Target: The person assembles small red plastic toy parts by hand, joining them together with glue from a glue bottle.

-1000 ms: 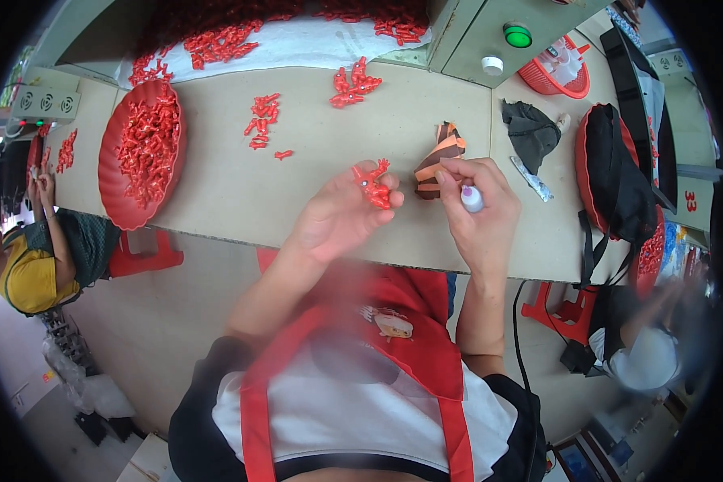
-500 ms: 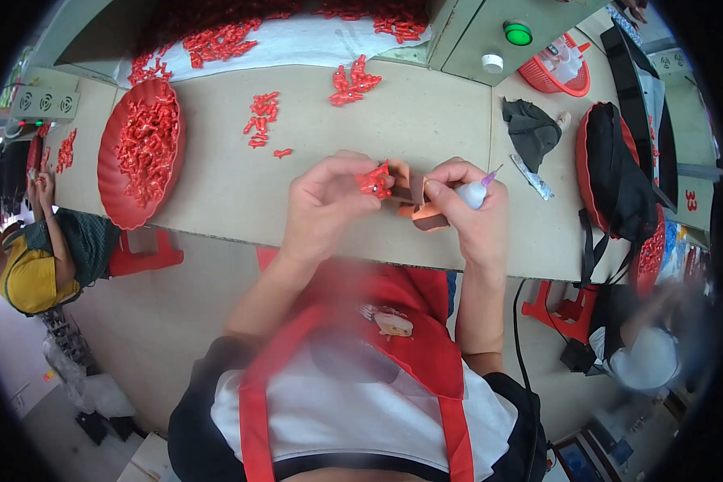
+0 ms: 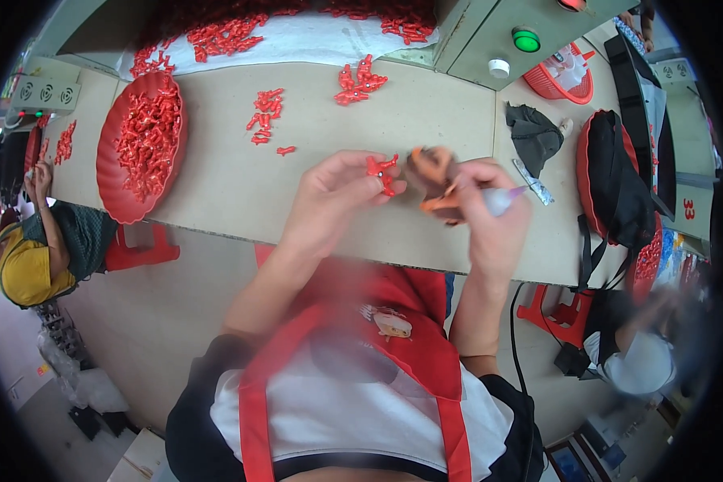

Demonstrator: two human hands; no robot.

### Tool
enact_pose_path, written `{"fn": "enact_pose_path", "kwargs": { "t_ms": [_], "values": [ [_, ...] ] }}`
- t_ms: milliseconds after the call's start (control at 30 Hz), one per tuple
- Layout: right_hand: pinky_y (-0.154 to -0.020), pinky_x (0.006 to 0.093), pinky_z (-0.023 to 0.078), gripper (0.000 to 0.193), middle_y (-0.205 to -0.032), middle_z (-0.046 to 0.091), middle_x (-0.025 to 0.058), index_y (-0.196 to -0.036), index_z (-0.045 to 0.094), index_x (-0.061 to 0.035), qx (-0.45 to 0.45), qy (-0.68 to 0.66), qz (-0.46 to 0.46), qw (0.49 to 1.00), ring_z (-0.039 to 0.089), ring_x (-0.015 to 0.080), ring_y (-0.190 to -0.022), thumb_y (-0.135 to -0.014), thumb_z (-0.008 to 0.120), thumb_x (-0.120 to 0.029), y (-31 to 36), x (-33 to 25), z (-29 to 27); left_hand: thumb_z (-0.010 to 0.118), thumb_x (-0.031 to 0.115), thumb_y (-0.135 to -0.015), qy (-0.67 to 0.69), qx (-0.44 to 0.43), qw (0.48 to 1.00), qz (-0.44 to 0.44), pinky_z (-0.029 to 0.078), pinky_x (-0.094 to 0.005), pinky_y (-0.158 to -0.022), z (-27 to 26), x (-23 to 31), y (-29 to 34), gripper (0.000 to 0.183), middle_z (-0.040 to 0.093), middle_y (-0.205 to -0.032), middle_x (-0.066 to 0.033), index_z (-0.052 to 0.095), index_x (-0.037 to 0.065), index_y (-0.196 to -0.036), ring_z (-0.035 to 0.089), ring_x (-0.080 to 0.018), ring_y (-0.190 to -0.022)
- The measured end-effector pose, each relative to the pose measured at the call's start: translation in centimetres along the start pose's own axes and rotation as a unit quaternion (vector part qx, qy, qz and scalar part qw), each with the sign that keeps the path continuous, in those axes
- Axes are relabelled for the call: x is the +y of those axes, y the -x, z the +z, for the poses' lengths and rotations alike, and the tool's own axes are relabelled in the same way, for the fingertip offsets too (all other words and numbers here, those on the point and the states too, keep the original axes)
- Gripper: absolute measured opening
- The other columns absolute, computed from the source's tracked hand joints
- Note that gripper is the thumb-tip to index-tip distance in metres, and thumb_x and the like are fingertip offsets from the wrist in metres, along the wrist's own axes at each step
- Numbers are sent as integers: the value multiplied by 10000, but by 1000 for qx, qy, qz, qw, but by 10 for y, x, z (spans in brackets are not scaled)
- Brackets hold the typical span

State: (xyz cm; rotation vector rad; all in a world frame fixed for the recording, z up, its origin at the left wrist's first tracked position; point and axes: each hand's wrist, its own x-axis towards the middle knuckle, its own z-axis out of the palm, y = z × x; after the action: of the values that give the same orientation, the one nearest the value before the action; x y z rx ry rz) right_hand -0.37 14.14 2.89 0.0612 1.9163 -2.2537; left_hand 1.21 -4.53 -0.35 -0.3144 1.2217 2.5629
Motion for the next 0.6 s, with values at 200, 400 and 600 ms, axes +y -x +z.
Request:
{"fn": "enact_pose_path", "kwargs": {
  "t_ms": [200,400,600],
  "values": [
    [-687,256,458,336,-919,526,82,-1067,498,-1,182,355,-142,906,525,130,-815,-751,610,0,-10,8,-20,595,-3,-799,-56,19,998,35,481,-287,-786,-4,-1,0,289,615,-990,-108,551,-22,-1084,624,-200,-869],
    [-707,225,453,411,-917,588,99,-1076,474,21,19,112,-81,990,591,135,-826,-713,666,5,15,7,5,649,-20,-754,-190,73,969,143,501,-260,-737,1,6,6,337,614,-960,-98,557,-40,-1078,627,-156,-825],
    [-585,228,459,342,-844,610,145,-990,551,52,22,251,-301,920,582,137,-668,-708,690,-84,26,7,15,671,-15,-729,-311,117,917,222,525,-248,-696,10,14,14,320,595,-866,-71,590,-23,-1038,628,-138,-802]
  ]
}}
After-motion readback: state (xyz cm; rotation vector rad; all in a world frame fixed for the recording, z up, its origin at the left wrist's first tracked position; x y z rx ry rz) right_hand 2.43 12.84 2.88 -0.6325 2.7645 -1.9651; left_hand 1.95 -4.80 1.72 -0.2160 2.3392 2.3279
